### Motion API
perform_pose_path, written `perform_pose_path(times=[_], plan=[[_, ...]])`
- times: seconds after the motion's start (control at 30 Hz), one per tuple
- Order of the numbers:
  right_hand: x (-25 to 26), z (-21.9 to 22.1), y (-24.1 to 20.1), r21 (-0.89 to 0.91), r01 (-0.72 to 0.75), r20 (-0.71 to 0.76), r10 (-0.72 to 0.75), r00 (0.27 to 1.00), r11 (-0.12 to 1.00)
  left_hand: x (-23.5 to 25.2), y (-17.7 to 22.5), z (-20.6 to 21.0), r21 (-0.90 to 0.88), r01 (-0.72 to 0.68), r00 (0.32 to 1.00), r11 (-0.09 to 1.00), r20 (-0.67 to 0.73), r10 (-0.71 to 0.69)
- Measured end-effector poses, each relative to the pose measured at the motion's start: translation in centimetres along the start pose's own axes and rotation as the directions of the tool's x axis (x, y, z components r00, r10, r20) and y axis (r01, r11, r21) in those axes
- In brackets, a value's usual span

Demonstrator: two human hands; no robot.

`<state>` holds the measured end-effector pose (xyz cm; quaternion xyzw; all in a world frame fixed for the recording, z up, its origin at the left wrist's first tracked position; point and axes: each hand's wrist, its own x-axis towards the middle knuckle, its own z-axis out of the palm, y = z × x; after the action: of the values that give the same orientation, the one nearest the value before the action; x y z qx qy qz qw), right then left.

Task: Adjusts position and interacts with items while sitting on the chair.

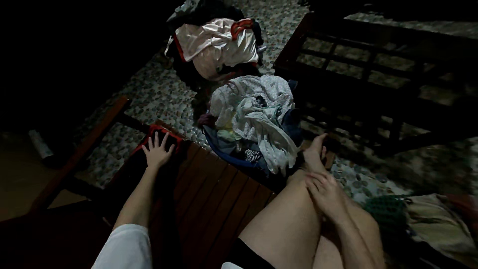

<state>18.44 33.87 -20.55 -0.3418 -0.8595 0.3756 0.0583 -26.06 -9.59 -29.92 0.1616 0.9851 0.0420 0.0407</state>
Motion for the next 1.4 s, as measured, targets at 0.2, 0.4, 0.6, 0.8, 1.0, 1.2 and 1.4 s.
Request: perform_pose_path(times=[0.2, 0.4, 0.6, 0.8, 1.0, 1.2, 1.4], plan=[[10.1, 4.5, -1.2, -0.181, -0.116, 0.224, 0.156, 0.962, 0.977, -1.5, 4.7, -1.7, -0.011, 0.083, 0.996, 0.997, -0.032, -0.083], [5.4, 3.1, -6.0, 0.461, -0.148, 0.055, 0.138, 0.989, 0.875, -18.8, 25.0, -3.2, -0.616, -0.408, 0.894, 0.674, -0.118, 0.433], [-3.2, -2.0, -11.6, 0.784, -0.014, -0.039, 0.072, 0.997, 0.621, -25.6, 35.5, -6.4, -0.733, -0.598, 0.772, 0.325, -0.418, 0.478], [-10.4, -5.5, -10.9, 0.621, 0.379, -0.353, -0.187, 0.917, 0.686, -29.0, 34.3, -14.3, -0.984, -0.178, 0.87, 0.003, -0.156, 0.467], [-16.5, -3.4, -10.5, 0.074, 0.535, -0.534, -0.42, 0.734, 0.841, -33.8, 32.7, -15.7, -0.985, 0.065, 0.738, -0.161, -0.061, 0.672], [-18.5, -8.6, -6.5, 0.037, 0.148, -0.723, -0.076, 0.687, 0.988, -32.0, 30.6, -17.4, -0.939, 0.239, 0.896, -0.246, 0.115, 0.429], [-22.4, -5.1, -9.5, -0.262, 0.474, -0.799, -0.464, 0.382, 0.841, -35.6, 32.9, -25.5, -0.801, -0.508, 0.737, 0.317, -0.213, 0.641]])
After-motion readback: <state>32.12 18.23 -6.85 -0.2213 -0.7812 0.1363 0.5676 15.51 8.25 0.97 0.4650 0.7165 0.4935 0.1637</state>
